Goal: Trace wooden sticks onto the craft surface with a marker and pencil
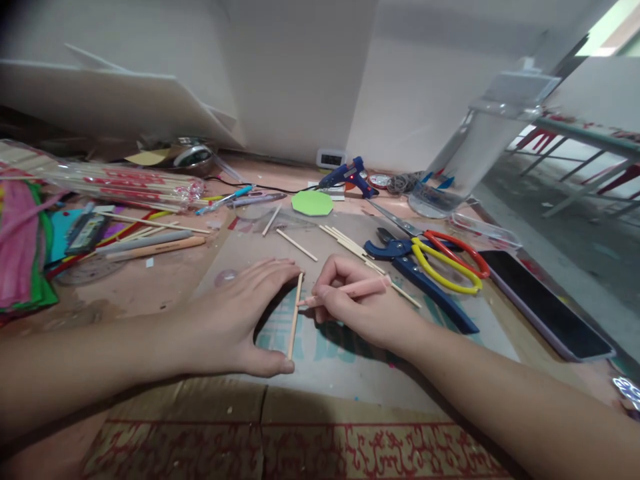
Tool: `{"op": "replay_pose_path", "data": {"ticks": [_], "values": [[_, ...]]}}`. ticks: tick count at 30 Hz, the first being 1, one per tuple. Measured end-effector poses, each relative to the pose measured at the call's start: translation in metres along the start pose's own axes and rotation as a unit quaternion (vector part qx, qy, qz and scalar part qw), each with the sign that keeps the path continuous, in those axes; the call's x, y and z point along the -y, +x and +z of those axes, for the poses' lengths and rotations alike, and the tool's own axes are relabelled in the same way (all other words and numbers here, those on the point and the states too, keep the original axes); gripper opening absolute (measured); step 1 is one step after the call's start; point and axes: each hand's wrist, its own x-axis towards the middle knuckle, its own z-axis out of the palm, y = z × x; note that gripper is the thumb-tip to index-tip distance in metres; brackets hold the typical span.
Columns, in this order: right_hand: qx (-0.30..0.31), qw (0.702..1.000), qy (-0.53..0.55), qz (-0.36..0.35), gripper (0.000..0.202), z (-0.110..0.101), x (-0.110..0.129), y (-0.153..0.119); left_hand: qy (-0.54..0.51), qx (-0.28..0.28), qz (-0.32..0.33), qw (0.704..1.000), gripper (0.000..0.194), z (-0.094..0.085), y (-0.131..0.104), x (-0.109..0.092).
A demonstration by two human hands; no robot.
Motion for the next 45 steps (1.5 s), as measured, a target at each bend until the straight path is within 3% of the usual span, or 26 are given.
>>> {"op": "replay_pose_path", "data": {"ticks": [16, 22, 30, 39, 45], "values": [[-0.054, 0.998, -0.022, -0.031, 0.019, 0.0000, -0.0012, 0.0070, -0.020, -0.010, 0.009, 1.000, 0.085, 0.0007, 0.0000, 0.0018], [-0.010, 1.000, 0.001, -0.023, 0.023, 0.0012, -0.0011, 0.0035, 0.002, -0.001, -0.006, 1.000, 0.090, -0.0001, 0.0001, -0.0003], [-0.062, 0.997, -0.030, -0.032, 0.023, 0.0004, -0.0003, 0.0075, -0.011, -0.011, 0.001, 1.000, 0.086, -0.0004, -0.0004, -0.0007], [-0.007, 0.999, 0.024, -0.025, 0.022, 0.0003, -0.0021, 0.0040, 0.005, -0.007, 0.002, 1.000, 0.089, 0.0009, 0.0005, -0.0001], [-0.037, 0.999, -0.012, -0.035, 0.023, 0.0003, -0.0013, 0.0075, 0.004, -0.005, 0.009, 1.000, 0.085, -0.0008, -0.0009, 0.0004]]}}
